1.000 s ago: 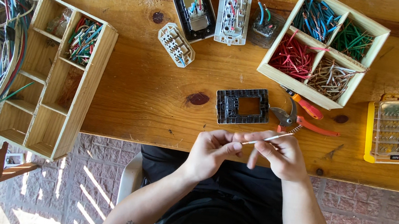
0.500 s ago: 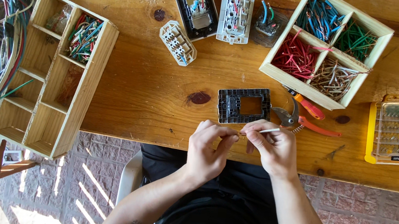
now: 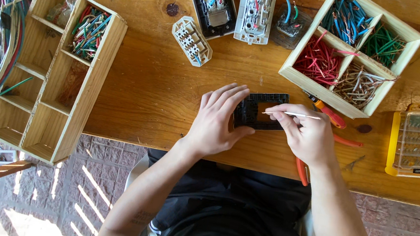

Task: The person assembles electrical components on a wooden workbench. They use a screwdriver to tighten screws on a black plastic housing and a white terminal block, and use pliers to strip and bend wires. The person handles multiple wires and components, organizing them into wooden boxes.

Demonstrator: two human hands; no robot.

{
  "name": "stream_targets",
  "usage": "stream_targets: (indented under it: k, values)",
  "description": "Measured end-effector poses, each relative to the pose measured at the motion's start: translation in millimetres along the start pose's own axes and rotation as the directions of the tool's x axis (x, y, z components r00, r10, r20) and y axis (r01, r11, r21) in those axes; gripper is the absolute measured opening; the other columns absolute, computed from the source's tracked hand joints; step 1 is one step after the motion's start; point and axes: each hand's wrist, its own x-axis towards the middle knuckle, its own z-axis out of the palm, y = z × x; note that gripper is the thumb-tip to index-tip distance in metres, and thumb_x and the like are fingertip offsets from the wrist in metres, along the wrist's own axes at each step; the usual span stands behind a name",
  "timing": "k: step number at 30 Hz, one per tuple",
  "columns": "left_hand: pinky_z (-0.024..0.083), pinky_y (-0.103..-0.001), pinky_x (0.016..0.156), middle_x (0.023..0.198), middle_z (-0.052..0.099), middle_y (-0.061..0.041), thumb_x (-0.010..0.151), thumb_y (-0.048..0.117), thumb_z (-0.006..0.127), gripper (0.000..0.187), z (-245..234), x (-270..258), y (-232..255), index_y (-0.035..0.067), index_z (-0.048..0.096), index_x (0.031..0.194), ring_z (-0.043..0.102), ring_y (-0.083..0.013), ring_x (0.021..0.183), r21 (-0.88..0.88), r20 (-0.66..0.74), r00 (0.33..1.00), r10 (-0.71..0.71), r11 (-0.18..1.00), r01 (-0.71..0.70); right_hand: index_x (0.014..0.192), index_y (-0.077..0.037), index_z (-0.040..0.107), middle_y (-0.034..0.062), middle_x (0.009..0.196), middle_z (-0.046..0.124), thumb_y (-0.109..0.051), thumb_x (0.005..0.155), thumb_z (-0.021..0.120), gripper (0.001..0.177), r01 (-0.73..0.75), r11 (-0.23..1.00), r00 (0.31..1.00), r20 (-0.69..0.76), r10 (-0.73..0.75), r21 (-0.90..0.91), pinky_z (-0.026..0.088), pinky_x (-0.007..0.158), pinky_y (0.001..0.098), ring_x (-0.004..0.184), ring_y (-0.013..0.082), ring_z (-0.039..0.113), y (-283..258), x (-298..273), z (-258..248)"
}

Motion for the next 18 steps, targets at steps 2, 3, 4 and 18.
stream_targets:
  k: [2, 3, 4, 18]
  values:
    - [0.036, -0.049, 0.109, 0.146, 0.056, -0.017, 0.083, 0.041, 0.082, 0.081, 4, 0, -5, 0.003, 0.049, 0.146, 0.048, -0.0360, 0.140, 0.049, 0.021, 1.000, 0.007, 0.999, -0.008, 0.101, -0.003, 0.074, 0.0090, 0.078, 0.076, -0.006, 0.097, 0.073, 0.005, 0.003, 0.999, 1.000, 0.027, -0.002, -0.049, 0.042, 0.042, 0.0231, 0.047, 0.0130, 0.059, 6, 3, 2]
    - [0.035, -0.048, 0.110, 0.147, 0.056, -0.016, 0.080, 0.041, 0.083, 0.083, 6, 0, -8, 0.003, 0.050, 0.146, 0.048, -0.0338, 0.141, 0.099, 0.044, 0.999, 0.016, 0.995, -0.020, 0.100, -0.004, 0.075, 0.0088, 0.076, 0.075, -0.008, 0.097, 0.074, 0.005, 0.007, 0.995, 0.999, 0.050, -0.002, -0.097, 0.039, 0.040, 0.0229, 0.041, 0.0124, 0.054, 9, 4, 3]
    - [0.035, -0.048, 0.110, 0.147, 0.056, -0.016, 0.080, 0.041, 0.083, 0.083, 7, 0, -8, 0.003, 0.050, 0.146, 0.048, -0.0338, 0.141, 0.096, 0.046, 0.999, 0.013, 0.995, -0.018, 0.100, -0.004, 0.075, 0.0088, 0.076, 0.075, -0.008, 0.097, 0.074, 0.005, 0.003, 0.995, 0.999, 0.052, 0.002, -0.098, 0.039, 0.040, 0.0229, 0.041, 0.0124, 0.054, 10, 5, 4]
    - [0.037, -0.043, 0.110, 0.137, 0.063, -0.006, 0.082, 0.040, 0.082, 0.065, 18, -6, -19, 0.010, 0.062, 0.136, 0.053, -0.0246, 0.136, 0.177, -0.009, 0.999, 0.044, 0.983, -0.042, 0.104, -0.009, 0.073, 0.0083, 0.086, 0.074, -0.012, 0.100, 0.073, 0.005, 0.247, 0.902, 0.966, 0.159, -0.202, -0.353, 0.058, 0.060, 0.0356, 0.076, 0.0283, 0.074, 16, 13, 12]
